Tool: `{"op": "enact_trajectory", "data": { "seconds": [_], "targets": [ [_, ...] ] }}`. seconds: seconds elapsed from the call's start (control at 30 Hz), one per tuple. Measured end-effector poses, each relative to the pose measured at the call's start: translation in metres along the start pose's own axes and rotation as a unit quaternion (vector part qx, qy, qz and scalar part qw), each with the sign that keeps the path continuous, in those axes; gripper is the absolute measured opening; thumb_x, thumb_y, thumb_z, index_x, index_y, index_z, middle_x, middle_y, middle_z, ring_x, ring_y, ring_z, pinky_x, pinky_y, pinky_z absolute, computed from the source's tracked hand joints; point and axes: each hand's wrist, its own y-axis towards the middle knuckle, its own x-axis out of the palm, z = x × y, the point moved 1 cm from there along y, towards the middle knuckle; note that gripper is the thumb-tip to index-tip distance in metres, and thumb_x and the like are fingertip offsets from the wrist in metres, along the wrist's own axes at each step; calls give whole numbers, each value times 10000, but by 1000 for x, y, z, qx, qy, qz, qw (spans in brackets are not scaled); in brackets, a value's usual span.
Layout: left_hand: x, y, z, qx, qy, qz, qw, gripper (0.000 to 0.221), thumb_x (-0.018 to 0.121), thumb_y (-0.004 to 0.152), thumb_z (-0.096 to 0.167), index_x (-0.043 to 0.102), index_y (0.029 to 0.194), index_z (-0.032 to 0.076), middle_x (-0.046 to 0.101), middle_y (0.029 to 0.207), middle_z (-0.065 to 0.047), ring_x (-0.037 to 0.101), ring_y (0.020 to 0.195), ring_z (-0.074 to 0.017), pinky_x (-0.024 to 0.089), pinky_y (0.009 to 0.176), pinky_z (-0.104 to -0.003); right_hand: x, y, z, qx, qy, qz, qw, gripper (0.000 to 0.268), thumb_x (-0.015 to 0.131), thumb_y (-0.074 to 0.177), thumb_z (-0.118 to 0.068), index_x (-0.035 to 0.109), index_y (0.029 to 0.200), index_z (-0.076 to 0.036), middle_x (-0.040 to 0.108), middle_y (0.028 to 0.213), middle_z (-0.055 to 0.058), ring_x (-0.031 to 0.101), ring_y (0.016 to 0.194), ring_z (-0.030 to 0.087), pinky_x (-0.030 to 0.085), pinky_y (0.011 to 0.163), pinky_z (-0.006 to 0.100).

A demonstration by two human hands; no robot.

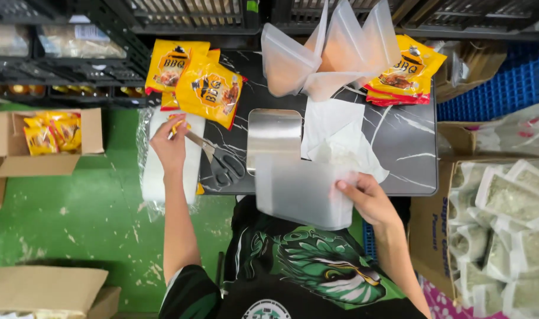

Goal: The person places items into plastic pouches, weighs the pouches on a digital scale, and prepares additional plastic bags for packaging.

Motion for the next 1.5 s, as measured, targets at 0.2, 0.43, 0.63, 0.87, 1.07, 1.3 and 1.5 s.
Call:
{"op": "enact_trajectory", "data": {
  "seconds": [0.2, 0.43, 0.63, 0.87, 1.07, 1.3, 1.5],
  "targets": [
    [-44, -93, 44, -44, 172, 4, 984, 211, 731, 938, 18, 757, 1125, 111, 686, 1043, -122, 683, 887, -290, 591, 649, -303, -81, -3, 22, 4, 22, -23, 999, 109, 655, 959, -32, 724, 951, 52, 759, 781, 136, 764, 690, 211, 626, 607, 343],
    [-12, -176, 3, -25, 297, 11, 955, 572, 769, 777, -74, 565, 1305, 8, 504, 1269, -231, 555, 1146, -439, 482, 1002, -516, -88, 21, 29, -7, 31, -85, 996, 129, 663, 944, -29, 724, 983, 77, 765, 802, 177, 772, 714, 245, 638, 602, 394],
    [-8, -185, 4, -61, 261, 134, 954, 433, 704, 849, -100, 626, 1250, 44, 530, 1234, -181, 606, 1114, -412, 565, 916, -442, -18, 49, 9, -1, 22, -99, 995, 94, 694, 954, -40, 732, 975, 44, 747, 843, 110, 715, 760, 178, 614, 728, 356],
    [61, -116, 161, -16, 60, 157, 986, 255, 804, 824, -5, 775, 1037, 131, 703, 1017, -104, 710, 940, -304, 587, 778, -345, -45, 49, 0, -12, -18, -15, 1000, 88, 711, 964, -88, 725, 970, -1, 725, 817, 54, 693, 730, 125, 602, 701, 296],
    [263, -108, 225, 104, -157, -132, 973, 220, 767, 868, 65, 782, 1010, 232, 745, 986, 16, 720, 1006, -237, 543, 925, -338, -172, -36, -18, -13, -15, 150, 988, 136, 700, 953, -159, 672, 952, -26, 697, 720, 130, 704, 591, 182, 587, 493, 340],
    [467, -166, 188, 201, -65, -392, 895, 224, 820, 778, 115, 737, 916, 271, 719, 910, 18, 726, 923, -289, 553, 874, -403, -199, -154, -26, -61, 73, 348, 933, 132, 672, 967, -160, 619, 904, -58, 718, 702, 138, 734, 591, 168, 596, 485, 329],
    [527, -177, 166, 219, 25, -470, 855, 141, 833, 778, 76, 769, 846, 181, 690, 1018, -61, 667, 1010, -354, 577, 885, -449, -195, -194, 14, -82, 129, 424, 893, 137, 665, 974, -138, 621, 904, -28, 728, 721, 200, 746, 578, 236, 607, 454, 391]
  ]
}}
